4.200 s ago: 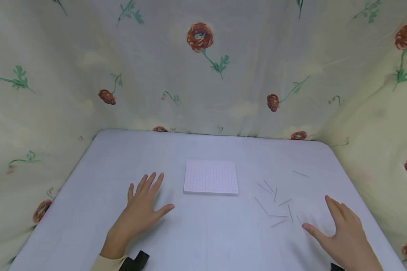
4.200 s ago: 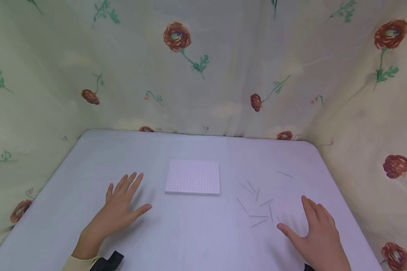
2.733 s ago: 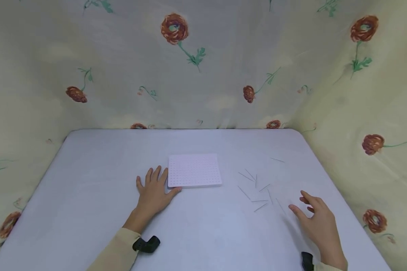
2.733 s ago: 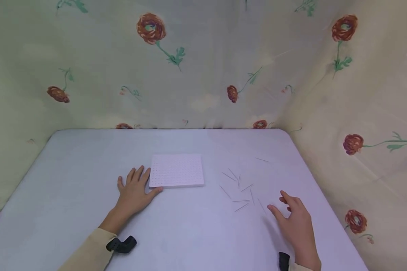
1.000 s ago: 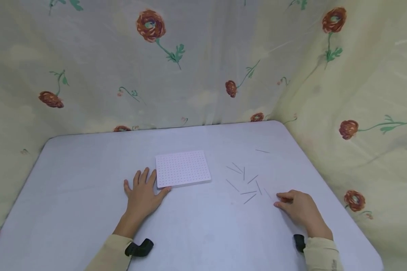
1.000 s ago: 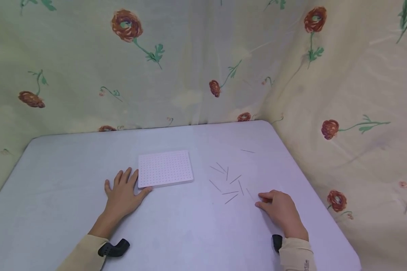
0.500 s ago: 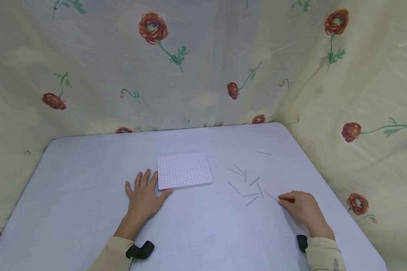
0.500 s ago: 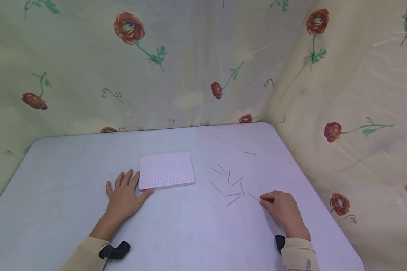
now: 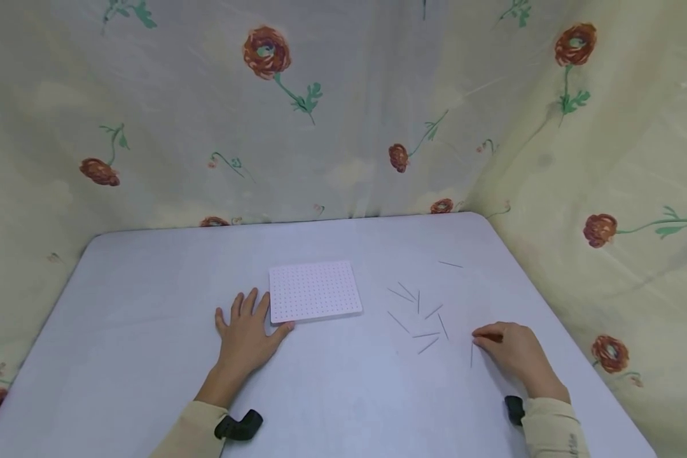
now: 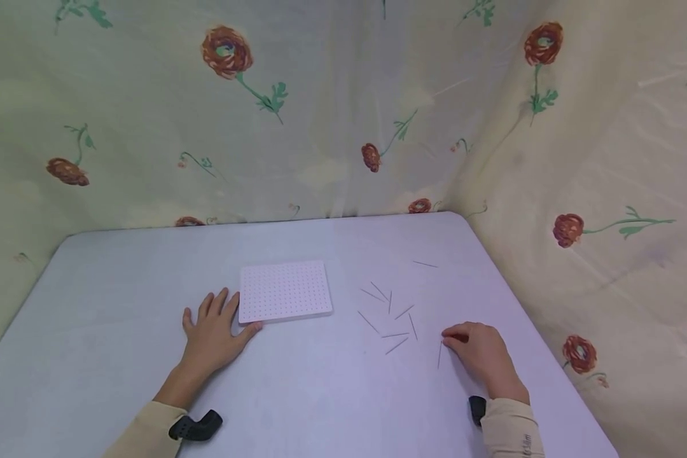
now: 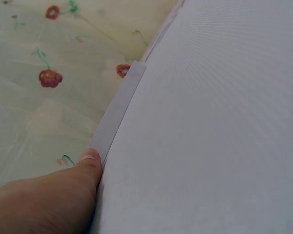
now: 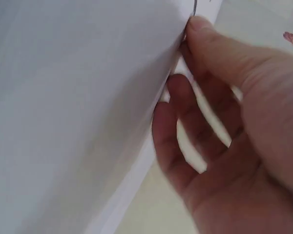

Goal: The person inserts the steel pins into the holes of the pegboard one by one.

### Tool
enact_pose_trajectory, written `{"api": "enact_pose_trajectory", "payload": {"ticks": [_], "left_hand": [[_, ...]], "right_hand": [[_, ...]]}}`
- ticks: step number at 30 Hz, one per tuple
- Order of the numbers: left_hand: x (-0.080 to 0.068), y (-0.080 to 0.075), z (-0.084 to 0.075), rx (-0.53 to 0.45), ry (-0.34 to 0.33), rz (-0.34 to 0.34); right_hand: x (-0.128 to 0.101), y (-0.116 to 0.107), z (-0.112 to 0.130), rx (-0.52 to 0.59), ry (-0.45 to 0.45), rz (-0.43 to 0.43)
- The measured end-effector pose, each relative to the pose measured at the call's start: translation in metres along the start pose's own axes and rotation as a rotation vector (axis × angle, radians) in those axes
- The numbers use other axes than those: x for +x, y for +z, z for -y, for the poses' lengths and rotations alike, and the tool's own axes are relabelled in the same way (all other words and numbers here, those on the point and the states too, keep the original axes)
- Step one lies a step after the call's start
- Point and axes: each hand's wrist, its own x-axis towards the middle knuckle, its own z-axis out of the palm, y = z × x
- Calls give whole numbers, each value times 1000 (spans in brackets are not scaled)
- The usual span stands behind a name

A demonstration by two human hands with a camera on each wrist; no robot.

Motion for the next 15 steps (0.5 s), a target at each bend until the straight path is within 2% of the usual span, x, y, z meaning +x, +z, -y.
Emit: {"api": "enact_pose_trajectory", "payload": {"ticks": [6, 15], "left_hand": [[-1, 0, -1, 8, 4, -3], [-1, -1, -2, 10, 2, -5]], "right_hand": [[-2, 0, -9, 27, -72, 67], [4, 2, -7, 24, -117, 17]]}}
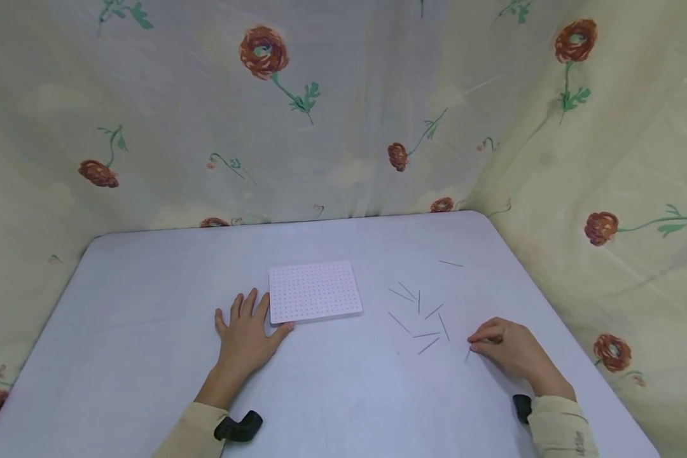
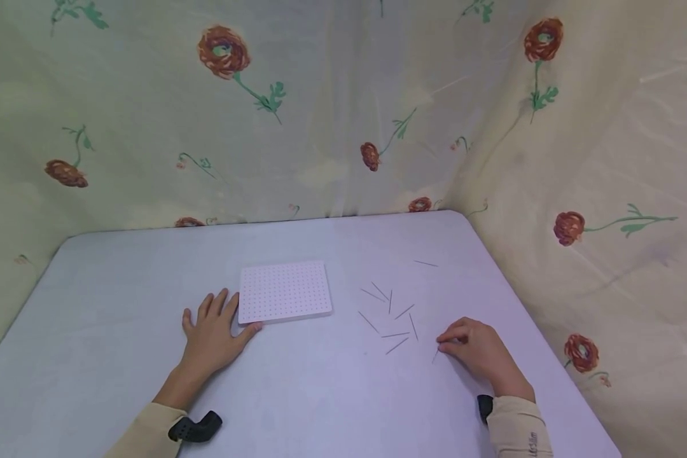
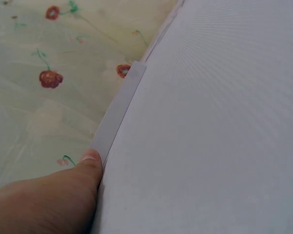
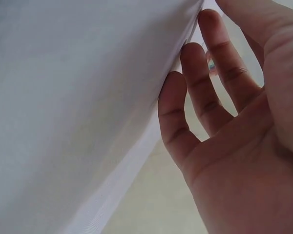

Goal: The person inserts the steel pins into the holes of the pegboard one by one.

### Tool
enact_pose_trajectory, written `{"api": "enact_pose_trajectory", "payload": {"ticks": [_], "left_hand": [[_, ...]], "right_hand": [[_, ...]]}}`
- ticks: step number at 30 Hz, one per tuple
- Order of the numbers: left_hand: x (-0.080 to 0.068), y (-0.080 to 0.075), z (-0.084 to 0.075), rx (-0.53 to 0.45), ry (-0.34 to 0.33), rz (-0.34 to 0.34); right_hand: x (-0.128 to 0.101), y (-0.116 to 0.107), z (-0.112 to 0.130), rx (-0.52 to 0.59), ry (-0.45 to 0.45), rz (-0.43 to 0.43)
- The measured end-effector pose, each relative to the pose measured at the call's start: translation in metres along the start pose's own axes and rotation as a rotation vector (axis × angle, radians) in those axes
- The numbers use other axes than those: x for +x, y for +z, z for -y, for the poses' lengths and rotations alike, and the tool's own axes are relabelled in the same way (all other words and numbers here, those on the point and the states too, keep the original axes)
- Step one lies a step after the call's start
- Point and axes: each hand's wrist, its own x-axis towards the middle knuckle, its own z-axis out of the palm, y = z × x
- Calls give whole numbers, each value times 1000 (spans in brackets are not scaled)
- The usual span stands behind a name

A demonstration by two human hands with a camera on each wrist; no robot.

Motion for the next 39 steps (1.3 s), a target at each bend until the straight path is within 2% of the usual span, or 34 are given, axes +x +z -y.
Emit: {"api": "enact_pose_trajectory", "payload": {"ticks": [3, 11, 19, 25, 33, 39], "left_hand": [[0, -1, 0, -4, 0, -1], [-1, -2, -1, -12, 1, 1], [-1, -1, 0, -7, 12, -7], [-1, -1, 0, -5, 12, -10], [0, -3, 1, -6, 4, -7], [0, 0, 1, 0, 4, 5]], "right_hand": [[1, 0, 0, -12, -11, -18], [2, 3, -1, -15, 39, -22], [-4, 2, -7, 46, 72, -22], [-4, -1, -10, 86, 100, 22], [2, -1, -12, 39, 36, -8], [-2, -2, -9, 28, 5, -9]]}}
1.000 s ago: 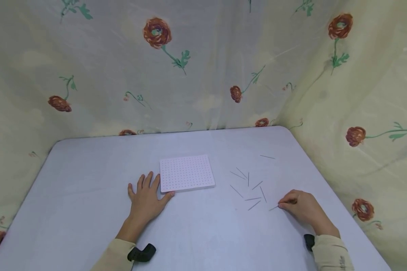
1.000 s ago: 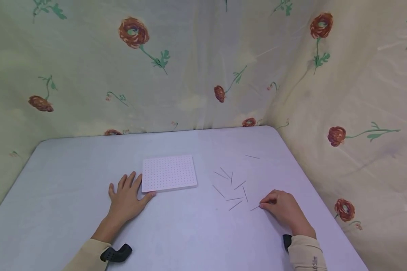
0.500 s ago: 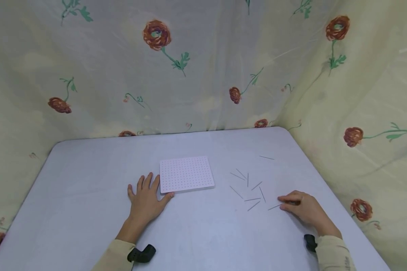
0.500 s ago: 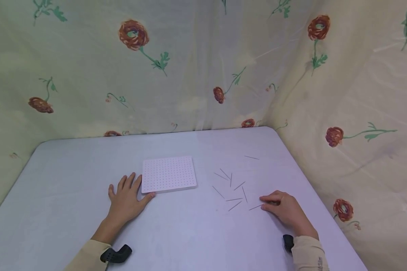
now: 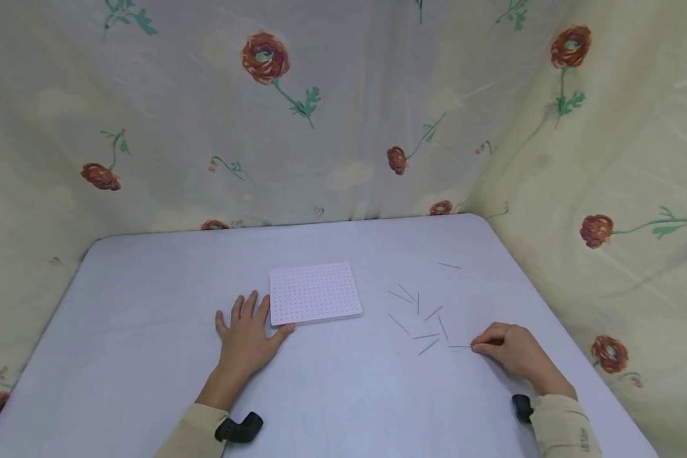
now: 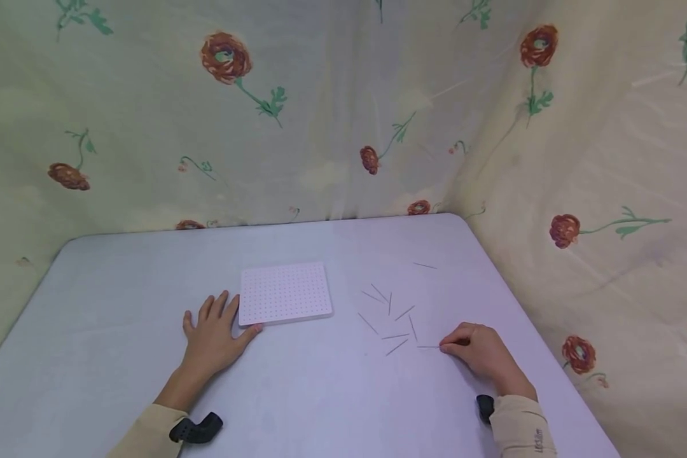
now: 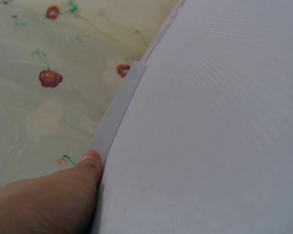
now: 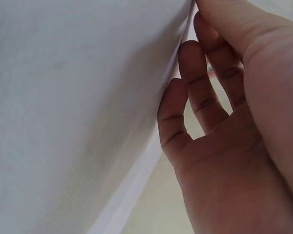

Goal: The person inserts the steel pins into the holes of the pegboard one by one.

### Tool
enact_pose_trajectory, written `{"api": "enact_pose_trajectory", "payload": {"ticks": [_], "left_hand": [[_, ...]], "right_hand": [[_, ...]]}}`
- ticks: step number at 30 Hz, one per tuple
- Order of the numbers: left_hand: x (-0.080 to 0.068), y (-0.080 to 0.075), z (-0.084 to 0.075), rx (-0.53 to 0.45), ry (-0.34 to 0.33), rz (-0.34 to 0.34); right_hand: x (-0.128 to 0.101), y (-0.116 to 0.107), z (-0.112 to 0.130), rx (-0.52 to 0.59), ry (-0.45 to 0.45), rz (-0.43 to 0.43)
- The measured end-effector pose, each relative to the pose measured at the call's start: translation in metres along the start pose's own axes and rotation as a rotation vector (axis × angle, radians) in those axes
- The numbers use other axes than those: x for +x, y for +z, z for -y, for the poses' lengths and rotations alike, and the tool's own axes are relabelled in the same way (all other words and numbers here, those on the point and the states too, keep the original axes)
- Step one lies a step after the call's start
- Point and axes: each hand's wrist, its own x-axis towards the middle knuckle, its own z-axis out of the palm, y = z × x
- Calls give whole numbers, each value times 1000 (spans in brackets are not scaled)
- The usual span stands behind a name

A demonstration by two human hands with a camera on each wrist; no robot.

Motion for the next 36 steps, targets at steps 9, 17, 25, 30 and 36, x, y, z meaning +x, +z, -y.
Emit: {"api": "enact_pose_trajectory", "payload": {"ticks": [9, 17, 25, 30, 36], "left_hand": [[-3, 3, 0, -3, -5, 0], [-2, 3, -3, 1, -6, -11], [-1, 0, -2, 17, 5, -26], [0, 0, 0, 16, -1, -24], [-1, -1, 1, 7, -12, -17]], "right_hand": [[-2, 2, 1, -39, -40, 28], [-2, 2, -1, -69, -17, 10], [-4, 2, 6, -55, 1, 46], [-3, 3, 14, -78, -53, 81], [-2, 3, 19, -158, -157, 61]]}}
